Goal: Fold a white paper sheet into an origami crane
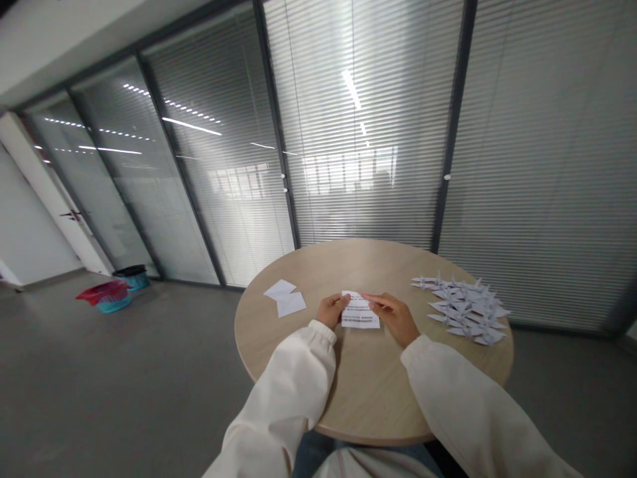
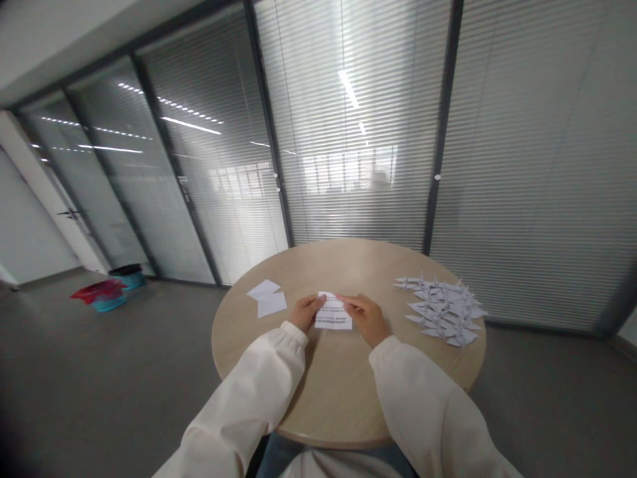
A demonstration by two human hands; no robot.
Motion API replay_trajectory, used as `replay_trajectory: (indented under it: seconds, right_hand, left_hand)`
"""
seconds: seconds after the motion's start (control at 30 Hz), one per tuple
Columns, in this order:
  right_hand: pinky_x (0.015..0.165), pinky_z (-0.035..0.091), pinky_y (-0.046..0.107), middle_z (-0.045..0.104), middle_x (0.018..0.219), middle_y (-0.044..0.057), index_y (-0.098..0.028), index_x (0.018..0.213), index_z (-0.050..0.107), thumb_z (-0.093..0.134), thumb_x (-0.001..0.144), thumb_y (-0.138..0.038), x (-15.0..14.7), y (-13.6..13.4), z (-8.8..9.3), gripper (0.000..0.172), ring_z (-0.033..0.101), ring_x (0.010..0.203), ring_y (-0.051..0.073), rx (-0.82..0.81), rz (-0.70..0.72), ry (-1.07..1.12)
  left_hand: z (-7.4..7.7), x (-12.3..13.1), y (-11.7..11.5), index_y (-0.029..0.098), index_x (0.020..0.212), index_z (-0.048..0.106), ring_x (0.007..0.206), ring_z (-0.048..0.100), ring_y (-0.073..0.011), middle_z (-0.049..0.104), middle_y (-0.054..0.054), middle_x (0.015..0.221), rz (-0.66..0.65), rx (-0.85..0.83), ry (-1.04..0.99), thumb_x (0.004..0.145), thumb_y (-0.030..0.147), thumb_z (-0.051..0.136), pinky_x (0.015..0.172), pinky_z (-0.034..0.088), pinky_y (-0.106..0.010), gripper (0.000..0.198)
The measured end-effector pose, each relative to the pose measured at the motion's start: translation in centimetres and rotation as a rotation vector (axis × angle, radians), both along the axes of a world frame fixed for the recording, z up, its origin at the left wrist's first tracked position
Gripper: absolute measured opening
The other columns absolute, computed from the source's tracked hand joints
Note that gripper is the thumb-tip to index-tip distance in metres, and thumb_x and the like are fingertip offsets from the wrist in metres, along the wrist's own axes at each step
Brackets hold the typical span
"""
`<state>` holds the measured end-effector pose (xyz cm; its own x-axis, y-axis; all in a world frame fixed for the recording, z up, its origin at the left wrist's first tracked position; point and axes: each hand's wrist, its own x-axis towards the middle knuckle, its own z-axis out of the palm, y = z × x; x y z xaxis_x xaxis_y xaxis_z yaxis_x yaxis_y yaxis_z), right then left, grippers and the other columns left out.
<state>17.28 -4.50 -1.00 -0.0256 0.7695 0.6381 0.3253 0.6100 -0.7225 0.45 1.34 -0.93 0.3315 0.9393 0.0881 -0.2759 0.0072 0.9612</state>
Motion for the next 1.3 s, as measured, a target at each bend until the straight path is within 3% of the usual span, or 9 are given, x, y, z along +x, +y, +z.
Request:
replay_trajectory:
  seconds: [0.43, 0.67, 0.97, 1.3]
  right_hand:
    - [0.059, 0.043, 0.024, 0.056, 0.07, 0.002, -0.025, 0.1, 0.068, 0.05, 0.083, -0.021, -0.4, -0.7, 0.6, 0.026, 0.053, 0.065, 0.013, 0.112, -0.114, -0.132]
    - [0.062, 0.045, 0.024, 0.062, 0.079, 0.004, -0.024, 0.101, 0.068, 0.05, 0.083, -0.022, -0.4, -0.5, 0.5, 0.026, 0.056, 0.071, 0.014, 0.077, -0.082, -0.082]
    - [0.064, 0.046, 0.025, 0.063, 0.082, 0.005, -0.023, 0.106, 0.066, 0.048, 0.085, -0.029, -0.4, -0.4, 0.3, 0.028, 0.056, 0.074, 0.014, 0.037, -0.032, -0.085]
    - [0.06, 0.044, 0.024, 0.061, 0.074, 0.004, -0.024, 0.101, 0.068, 0.049, 0.084, -0.024, -0.3, -0.7, 0.8, 0.025, 0.055, 0.068, 0.014, 0.127, -0.049, -0.097]
  left_hand:
    - [0.2, -0.2, 0.0, 0.01, 0.064, 0.063, 0.05, 0.058, -0.0146, 0.064, -0.004, 0.056, 0.06, 0.037, 0.048, 0.058, 0.045, 0.071, 0.049, 0.044, -0.025, 0.036]
    - [0.3, 0.0, -0.2, 0.009, 0.079, 0.066, 0.059, 0.062, -0.0177, 0.068, -0.008, 0.068, 0.016, 0.002, 0.026, 0.051, 0.039, 0.077, 0.058, 0.049, -0.03, 0.043]
    - [0.6, 0.1, -0.7, 0.009, 0.076, 0.067, 0.058, 0.062, -0.0168, 0.068, -0.007, 0.066, 0.051, 0.018, 0.058, 0.05, 0.037, 0.078, 0.06, 0.049, -0.029, 0.04]
    - [1.2, 0.0, -1.2, 0.008, 0.074, 0.065, 0.059, 0.062, -0.017, 0.068, -0.008, 0.067, -0.079, -0.062, -0.04, 0.056, 0.036, 0.075, 0.061, 0.048, -0.029, 0.035]
